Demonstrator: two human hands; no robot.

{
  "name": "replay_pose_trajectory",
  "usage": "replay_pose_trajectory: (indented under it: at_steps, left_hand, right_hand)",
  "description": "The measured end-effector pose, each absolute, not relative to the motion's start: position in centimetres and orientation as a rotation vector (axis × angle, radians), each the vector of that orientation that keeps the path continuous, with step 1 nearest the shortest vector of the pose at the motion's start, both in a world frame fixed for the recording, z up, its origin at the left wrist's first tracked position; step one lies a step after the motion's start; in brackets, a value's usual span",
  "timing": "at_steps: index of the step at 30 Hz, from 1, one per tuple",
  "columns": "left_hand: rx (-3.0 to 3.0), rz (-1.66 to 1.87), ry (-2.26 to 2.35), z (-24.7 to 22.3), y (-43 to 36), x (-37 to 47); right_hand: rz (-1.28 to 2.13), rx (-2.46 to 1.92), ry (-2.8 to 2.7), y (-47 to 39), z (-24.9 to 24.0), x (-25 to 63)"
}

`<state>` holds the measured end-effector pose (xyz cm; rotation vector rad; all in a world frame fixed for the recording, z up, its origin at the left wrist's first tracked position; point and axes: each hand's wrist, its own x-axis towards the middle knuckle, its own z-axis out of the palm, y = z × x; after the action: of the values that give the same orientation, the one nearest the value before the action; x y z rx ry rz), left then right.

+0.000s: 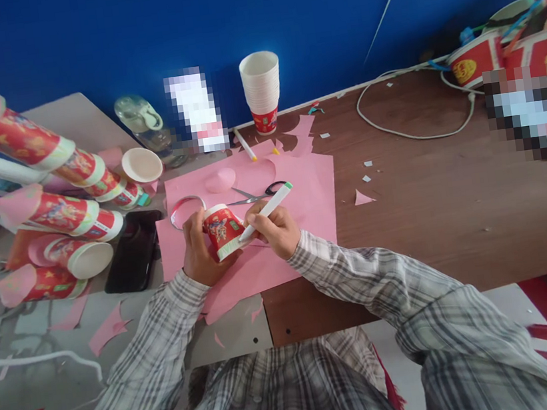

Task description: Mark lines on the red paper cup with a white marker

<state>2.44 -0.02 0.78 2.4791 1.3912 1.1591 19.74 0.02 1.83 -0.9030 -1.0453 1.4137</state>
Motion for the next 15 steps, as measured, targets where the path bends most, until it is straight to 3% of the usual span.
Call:
replay_pose_trajectory:
  at_steps: [9,15]
  left_hand:
    - [2.438,1.114,1.388,0.6,0.1,2.1]
    - [2.424,1.142,1.37,0.6,0.1,2.2]
  right_hand:
    - [1.323,-0.978,-1.069,0.2,1.9,19.7]
    - [1.438,-0.926,-0.972,0.2,1.2,19.8]
